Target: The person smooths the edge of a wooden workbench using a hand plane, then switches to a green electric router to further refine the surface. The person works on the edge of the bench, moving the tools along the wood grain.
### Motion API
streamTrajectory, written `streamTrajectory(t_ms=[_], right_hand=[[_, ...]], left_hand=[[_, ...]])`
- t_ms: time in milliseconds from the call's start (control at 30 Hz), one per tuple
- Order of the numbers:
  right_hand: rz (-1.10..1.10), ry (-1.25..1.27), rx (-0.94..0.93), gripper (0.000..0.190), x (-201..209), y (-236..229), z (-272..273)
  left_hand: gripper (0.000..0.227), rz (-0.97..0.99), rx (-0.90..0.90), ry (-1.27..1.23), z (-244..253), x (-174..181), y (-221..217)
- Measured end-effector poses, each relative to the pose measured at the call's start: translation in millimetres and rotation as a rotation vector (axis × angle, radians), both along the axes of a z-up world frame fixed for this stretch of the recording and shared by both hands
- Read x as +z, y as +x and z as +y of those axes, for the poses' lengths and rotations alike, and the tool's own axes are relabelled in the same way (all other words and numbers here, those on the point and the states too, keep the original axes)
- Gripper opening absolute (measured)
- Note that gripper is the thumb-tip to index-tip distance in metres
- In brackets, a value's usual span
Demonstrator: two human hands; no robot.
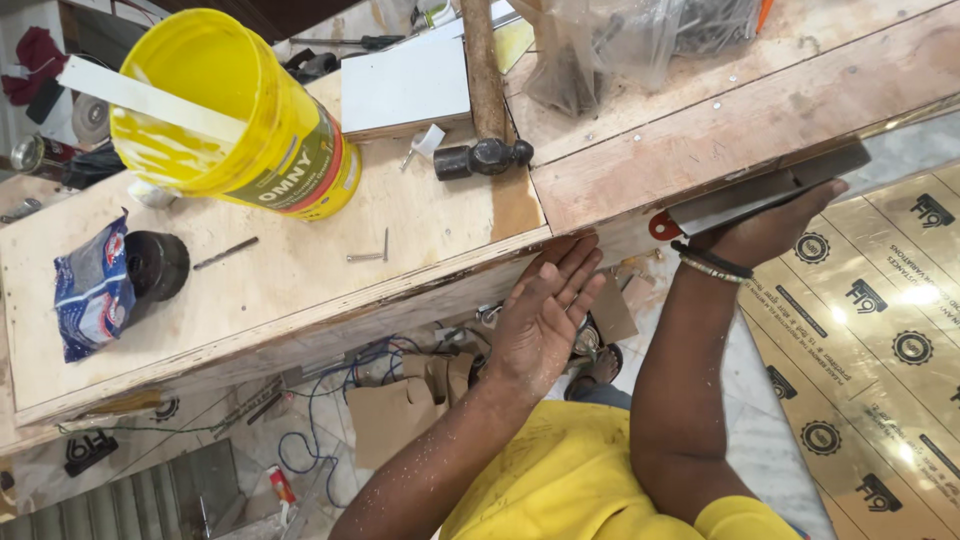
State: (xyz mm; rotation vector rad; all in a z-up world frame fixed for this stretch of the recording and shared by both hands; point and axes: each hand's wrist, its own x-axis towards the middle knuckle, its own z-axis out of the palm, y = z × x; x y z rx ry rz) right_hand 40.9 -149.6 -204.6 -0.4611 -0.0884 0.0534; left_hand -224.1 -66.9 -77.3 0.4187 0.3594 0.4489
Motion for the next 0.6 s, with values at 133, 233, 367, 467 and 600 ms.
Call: streamTrajectory(t_ms=[133, 233, 367, 467, 600], right_hand=[[0.113, -0.091, -0.103, 0.065, 14.8, -20.0, 16.5], [-0.02, -0.015, -0.084, 0.064, 14.6, -38.5, 30.2], [-0.047, -0.082, -0.199, 0.062, 13.3, -68.2, 53.8], [0.031, -0.162, -0.248, 0.061, 16.5, -110.6, 82.1], [0.128, -0.37, -0.369, 0.063, -1.0, -211.9, 130.1]], left_hand=[[0.056, -0.021, -0.076, 0.018, 13.1, 10.2, -12.6], [0.053, 0.031, -0.316, 0.153, 20.6, 30.9, -37.2], [0.043, 0.361, -0.62, 1.014, 58.3, 90.3, -96.6], [0.029, 0.52, -0.481, 1.765, 110.2, 122.9, -88.2], [0.028, 0.189, -0.34, 2.263, 160.5, 123.3, -31.7]])
